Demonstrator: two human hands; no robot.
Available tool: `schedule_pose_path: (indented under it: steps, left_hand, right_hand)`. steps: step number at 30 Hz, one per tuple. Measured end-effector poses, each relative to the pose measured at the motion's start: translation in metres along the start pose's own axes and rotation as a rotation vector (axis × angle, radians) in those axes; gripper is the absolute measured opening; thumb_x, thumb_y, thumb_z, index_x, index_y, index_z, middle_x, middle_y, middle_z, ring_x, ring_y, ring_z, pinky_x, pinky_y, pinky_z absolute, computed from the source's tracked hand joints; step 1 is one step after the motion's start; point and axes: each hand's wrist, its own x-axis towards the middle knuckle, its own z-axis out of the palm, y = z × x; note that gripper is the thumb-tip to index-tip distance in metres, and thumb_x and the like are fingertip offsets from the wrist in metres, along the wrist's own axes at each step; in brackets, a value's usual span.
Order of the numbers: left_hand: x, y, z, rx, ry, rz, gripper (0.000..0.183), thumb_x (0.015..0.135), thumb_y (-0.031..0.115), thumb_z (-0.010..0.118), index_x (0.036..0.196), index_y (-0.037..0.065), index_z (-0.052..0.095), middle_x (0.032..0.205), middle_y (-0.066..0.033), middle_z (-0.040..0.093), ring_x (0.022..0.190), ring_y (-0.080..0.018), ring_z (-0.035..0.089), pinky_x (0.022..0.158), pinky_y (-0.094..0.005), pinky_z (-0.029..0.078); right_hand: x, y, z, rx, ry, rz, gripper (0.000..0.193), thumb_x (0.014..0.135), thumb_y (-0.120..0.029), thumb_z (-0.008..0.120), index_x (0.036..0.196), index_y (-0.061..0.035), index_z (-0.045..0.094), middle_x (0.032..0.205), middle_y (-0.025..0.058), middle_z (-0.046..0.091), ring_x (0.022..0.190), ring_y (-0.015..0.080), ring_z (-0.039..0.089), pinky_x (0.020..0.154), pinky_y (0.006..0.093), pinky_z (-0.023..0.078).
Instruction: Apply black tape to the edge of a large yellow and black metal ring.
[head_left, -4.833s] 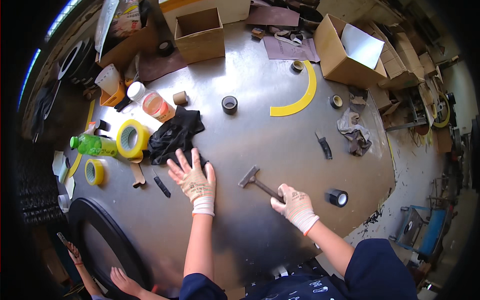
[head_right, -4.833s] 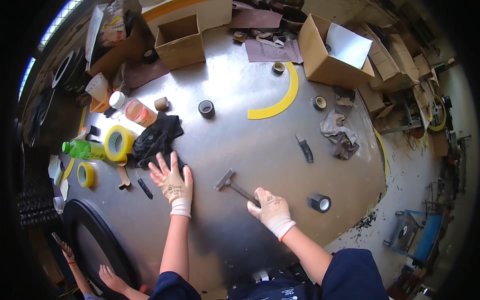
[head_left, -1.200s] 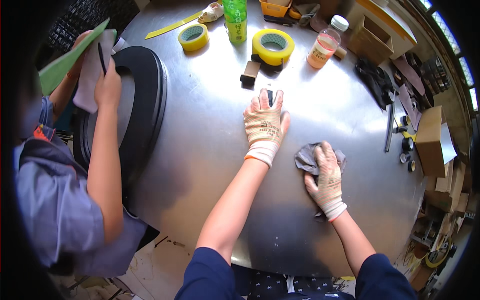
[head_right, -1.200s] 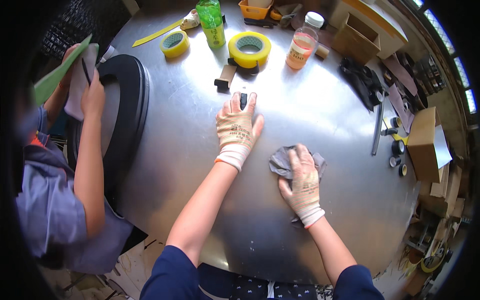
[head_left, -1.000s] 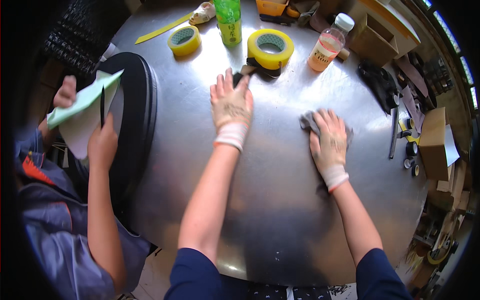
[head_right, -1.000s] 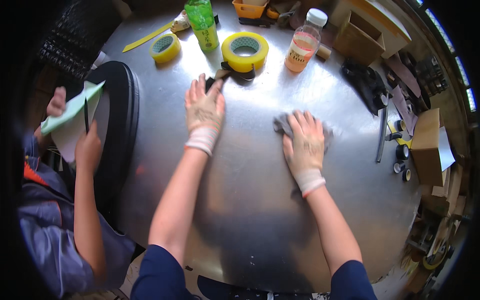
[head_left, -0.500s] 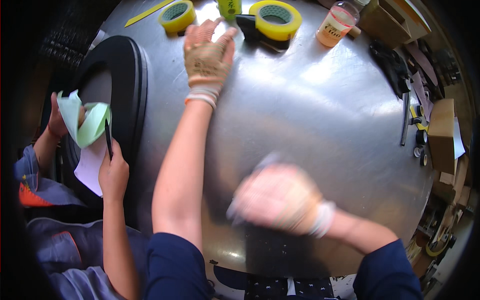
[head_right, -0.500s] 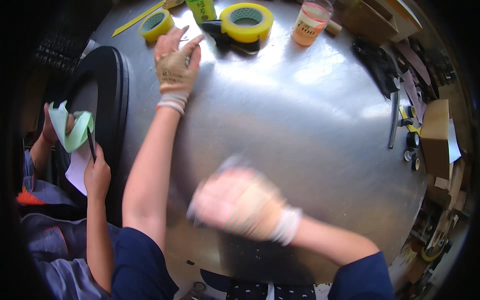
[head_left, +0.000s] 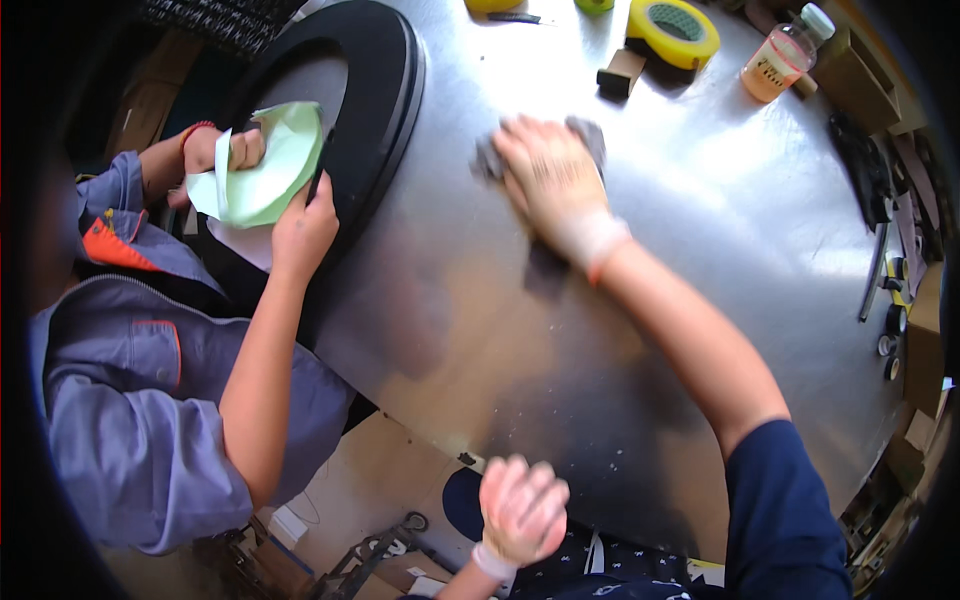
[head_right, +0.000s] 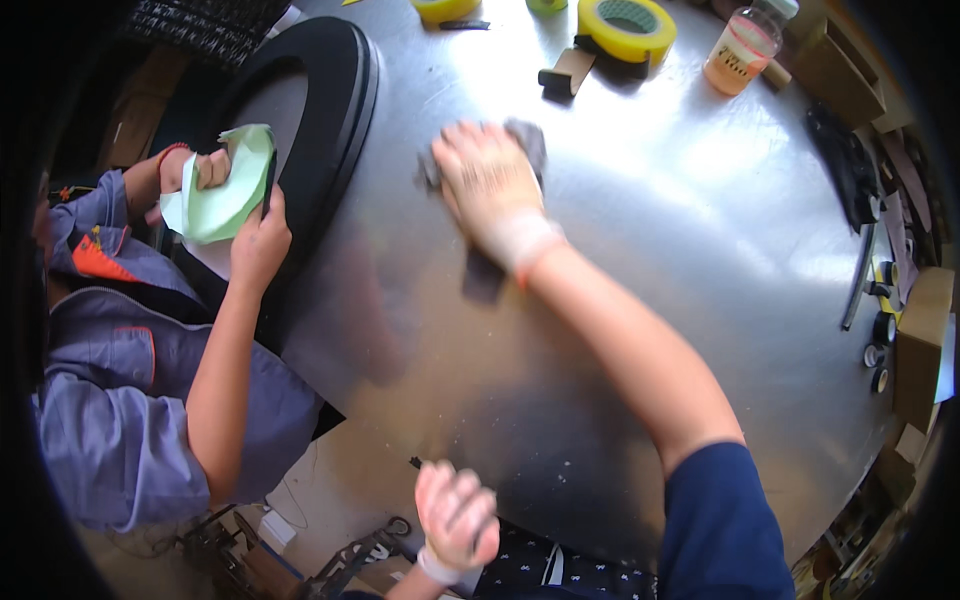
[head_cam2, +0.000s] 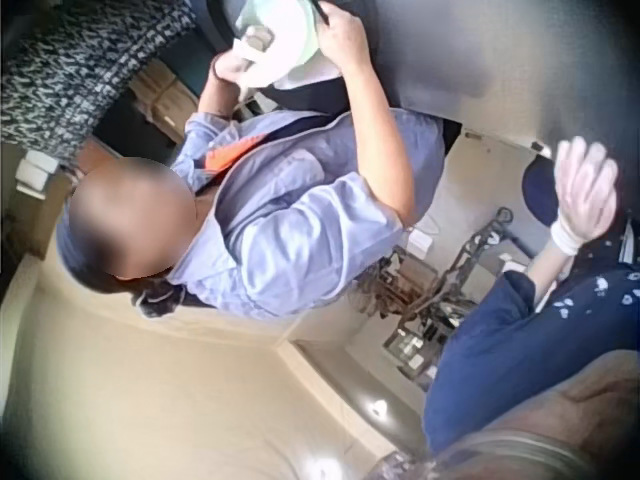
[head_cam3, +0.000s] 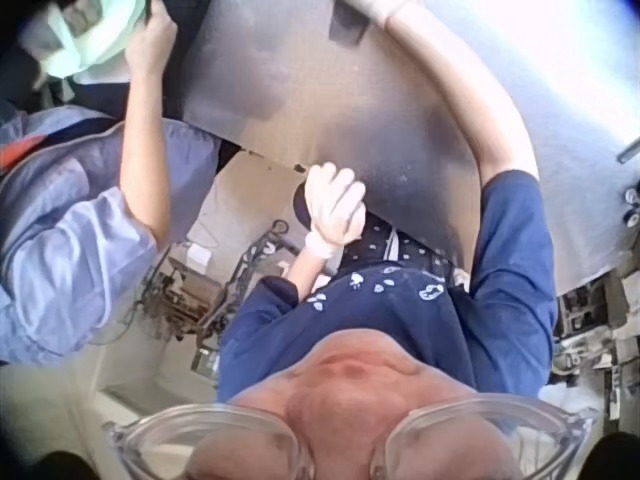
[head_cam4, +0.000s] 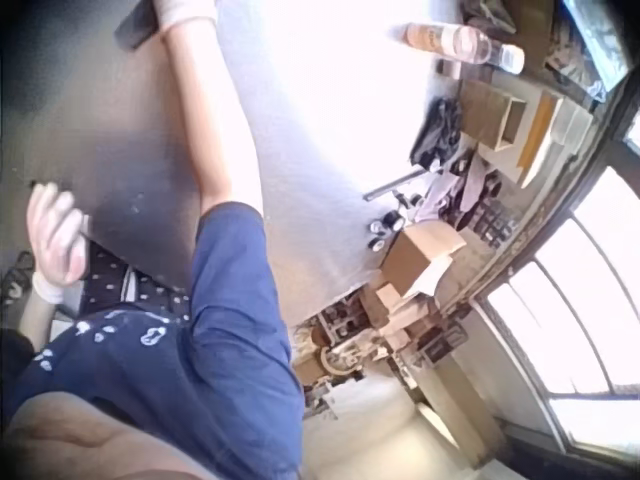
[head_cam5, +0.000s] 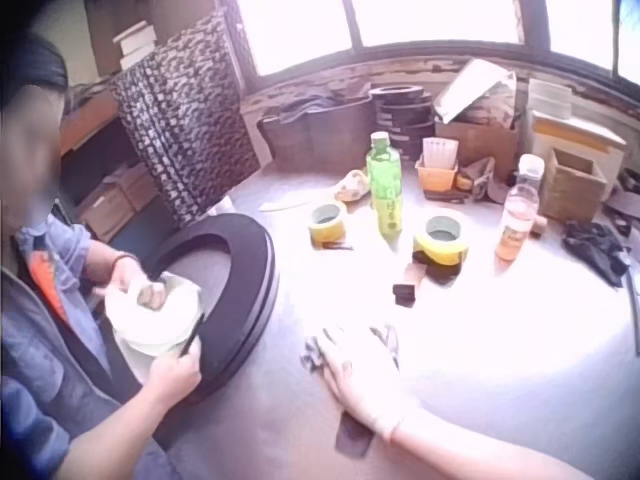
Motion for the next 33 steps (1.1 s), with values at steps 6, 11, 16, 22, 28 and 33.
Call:
schedule_pose_path:
  steps: [6, 11, 16, 22, 28, 33]
  left_hand:
    - [-0.092, 0.038, -0.011, 0.077, 0.096, -0.139, 0.025, 0.066, 0.019, 0.059, 0.082, 0.001, 0.064, 0.081, -0.016, 0.06, 0.069, -0.0335, 0.053, 0.059, -0.0429, 0.038]
    - [-0.109, 0.096, -0.006, -0.079, 0.019, -0.092, 0.024, 0.064, 0.012, 0.061, 0.085, 0.001, 0.066, 0.084, -0.0139, 0.063, 0.068, -0.0308, 0.056, 0.056, -0.0404, 0.039]
    - [-0.228, 0.177, -0.006, 0.174, 0.136, -0.265, 0.036, 0.092, 0.027, 0.057, 0.121, 0.006, 0.064, 0.118, -0.0181, 0.065, 0.111, -0.0392, 0.06, 0.098, -0.0519, 0.046]
    - [-0.164, 0.176, 0.014, 0.255, 0.262, -0.11, 0.032, 0.096, 0.033, 0.047, 0.088, 0.004, 0.058, 0.085, -0.016, 0.057, 0.073, -0.0344, 0.053, 0.068, -0.0485, 0.043]
    - [-0.041, 0.025, 0.026, 0.551, 0.293, 0.001, 0.035, 0.099, 0.013, 0.054, 0.133, 0.006, 0.059, 0.145, -0.0144, 0.054, 0.14, -0.0362, 0.042, 0.117, -0.0482, 0.031]
    - [-0.065, 0.1, 0.158, 0.565, -0.164, -0.028, 0.059, 0.082, 0.032, 0.057, 0.135, 0.007, 0.058, 0.151, -0.0178, 0.046, 0.145, -0.0343, 0.034, 0.12, -0.046, 0.025]
  right_hand:
    - [0.005, -0.097, -0.003, 0.015, -0.353, -0.041, 0.031, 0.08, -0.016, 0.062, 0.11, -0.0089, 0.062, 0.121, 0.0099, 0.063, 0.117, 0.0279, 0.057, 0.101, 0.0401, 0.045]
    - [-0.235, -0.227, -0.095, 0.612, -0.725, -0.716, 0.015, 0.089, -0.019, 0.053, 0.075, -0.0171, 0.058, 0.071, 0.0021, 0.058, 0.076, 0.0196, 0.063, 0.077, 0.0351, 0.05]
    - [-0.177, -0.05, -0.205, 0.357, -0.221, -0.266, 0.014, 0.087, -0.014, 0.063, 0.099, -0.0088, 0.068, 0.094, 0.0122, 0.066, 0.081, 0.0205, 0.064, 0.071, 0.0331, 0.052]
    - [-0.271, -0.187, -0.159, 0.184, -0.584, -0.221, 0.018, 0.081, -0.009, 0.056, 0.094, -0.0046, 0.069, 0.078, 0.0148, 0.067, 0.079, 0.0317, 0.067, 0.079, 0.0428, 0.053]
    - [-0.428, -0.172, -0.285, 1.438, -0.653, -0.172, 0.036, 0.083, -0.009, 0.067, 0.118, -0.008, 0.065, 0.116, 0.0122, 0.067, 0.108, 0.0293, 0.063, 0.098, 0.0386, 0.05]
    - [-0.396, 0.077, -0.356, 0.594, 0.083, 0.535, 0.032, 0.095, -0.002, 0.049, 0.124, -0.0043, 0.064, 0.123, 0.008, 0.067, 0.104, 0.0204, 0.065, 0.097, 0.0403, 0.053]
